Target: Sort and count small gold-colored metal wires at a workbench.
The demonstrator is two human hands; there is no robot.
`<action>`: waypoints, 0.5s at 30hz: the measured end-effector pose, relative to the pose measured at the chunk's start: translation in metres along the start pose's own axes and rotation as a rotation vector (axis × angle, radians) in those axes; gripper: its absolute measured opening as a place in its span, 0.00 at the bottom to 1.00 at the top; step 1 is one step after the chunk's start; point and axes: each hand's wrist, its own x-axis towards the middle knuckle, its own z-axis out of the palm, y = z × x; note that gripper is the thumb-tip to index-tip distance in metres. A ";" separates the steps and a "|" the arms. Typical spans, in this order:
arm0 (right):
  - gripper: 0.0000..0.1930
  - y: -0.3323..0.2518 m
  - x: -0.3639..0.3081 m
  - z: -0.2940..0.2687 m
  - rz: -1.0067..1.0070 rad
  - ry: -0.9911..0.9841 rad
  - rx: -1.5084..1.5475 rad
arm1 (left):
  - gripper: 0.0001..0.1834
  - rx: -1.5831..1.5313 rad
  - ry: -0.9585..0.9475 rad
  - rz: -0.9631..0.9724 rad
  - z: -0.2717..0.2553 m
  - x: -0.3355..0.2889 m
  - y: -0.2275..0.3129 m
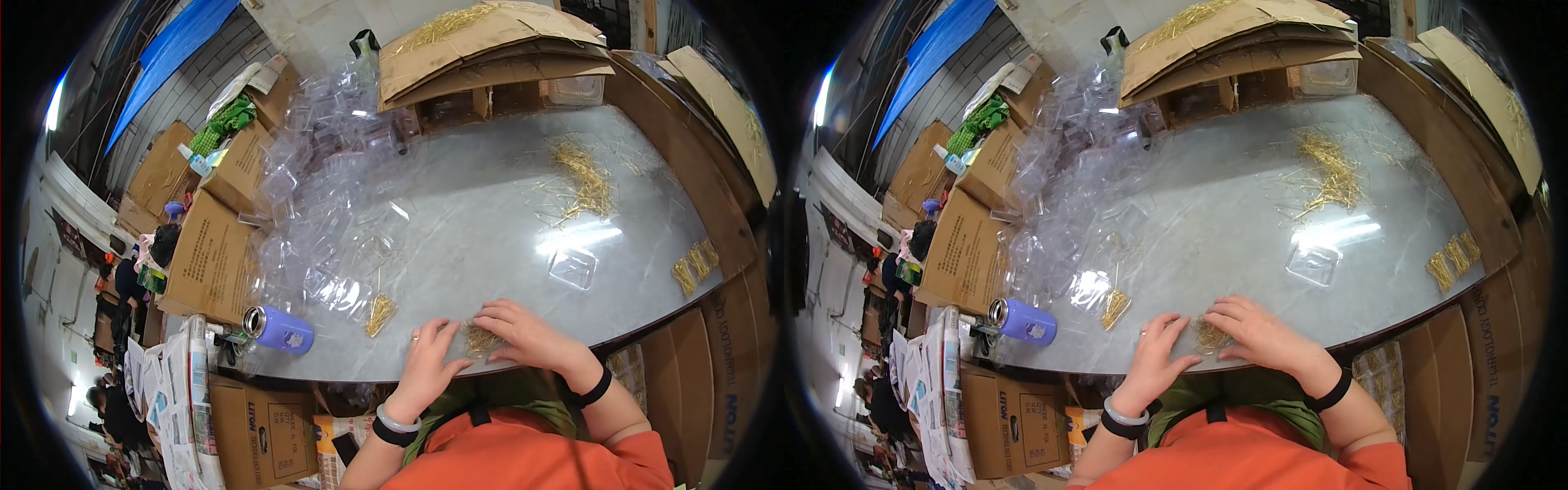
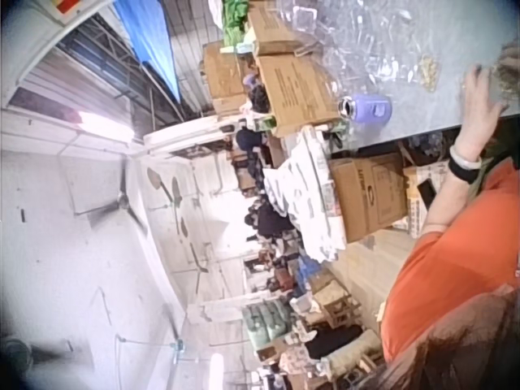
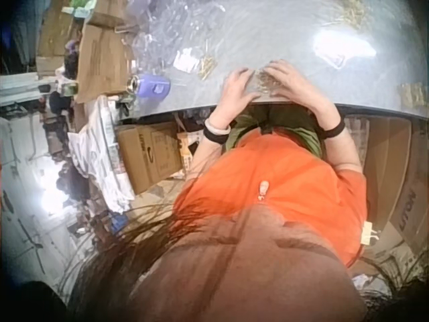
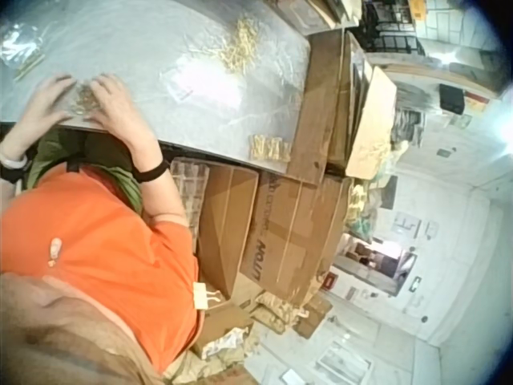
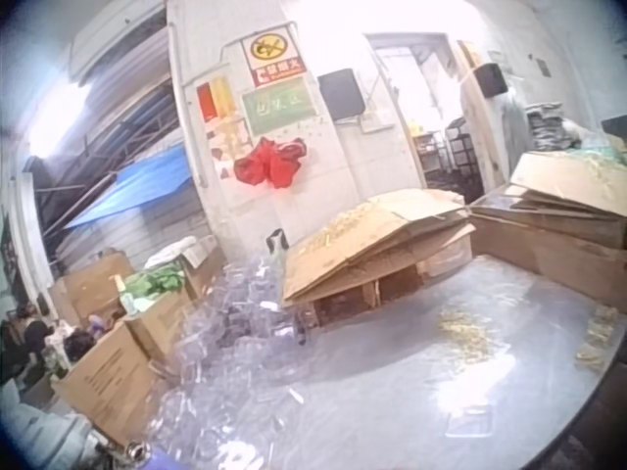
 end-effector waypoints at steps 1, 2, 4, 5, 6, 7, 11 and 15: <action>0.28 0.002 0.000 0.001 -0.008 -0.019 -0.033 | 0.31 -0.004 -0.007 0.010 0.003 0.003 -0.001; 0.28 0.003 -0.001 0.004 0.004 -0.012 -0.063 | 0.30 -0.005 -0.004 0.024 0.005 0.007 0.000; 0.28 0.003 -0.004 0.009 0.031 0.003 -0.122 | 0.28 -0.007 0.002 0.054 0.011 0.015 0.002; 0.28 0.002 -0.005 0.009 0.039 0.012 -0.119 | 0.27 0.000 0.007 0.061 0.013 0.017 0.003; 0.28 0.002 -0.007 0.007 0.049 0.021 -0.117 | 0.26 0.005 0.011 0.068 0.015 0.018 0.003; 0.28 0.000 -0.007 0.006 0.051 0.030 -0.112 | 0.25 0.017 0.020 0.073 0.015 0.019 0.004; 0.28 -0.010 -0.007 -0.003 0.084 0.164 -0.068 | 0.23 0.034 0.094 0.037 0.021 0.011 -0.002; 0.31 -0.010 -0.013 0.008 0.136 0.134 -0.159 | 0.25 -0.267 -0.043 -0.181 0.019 0.011 0.013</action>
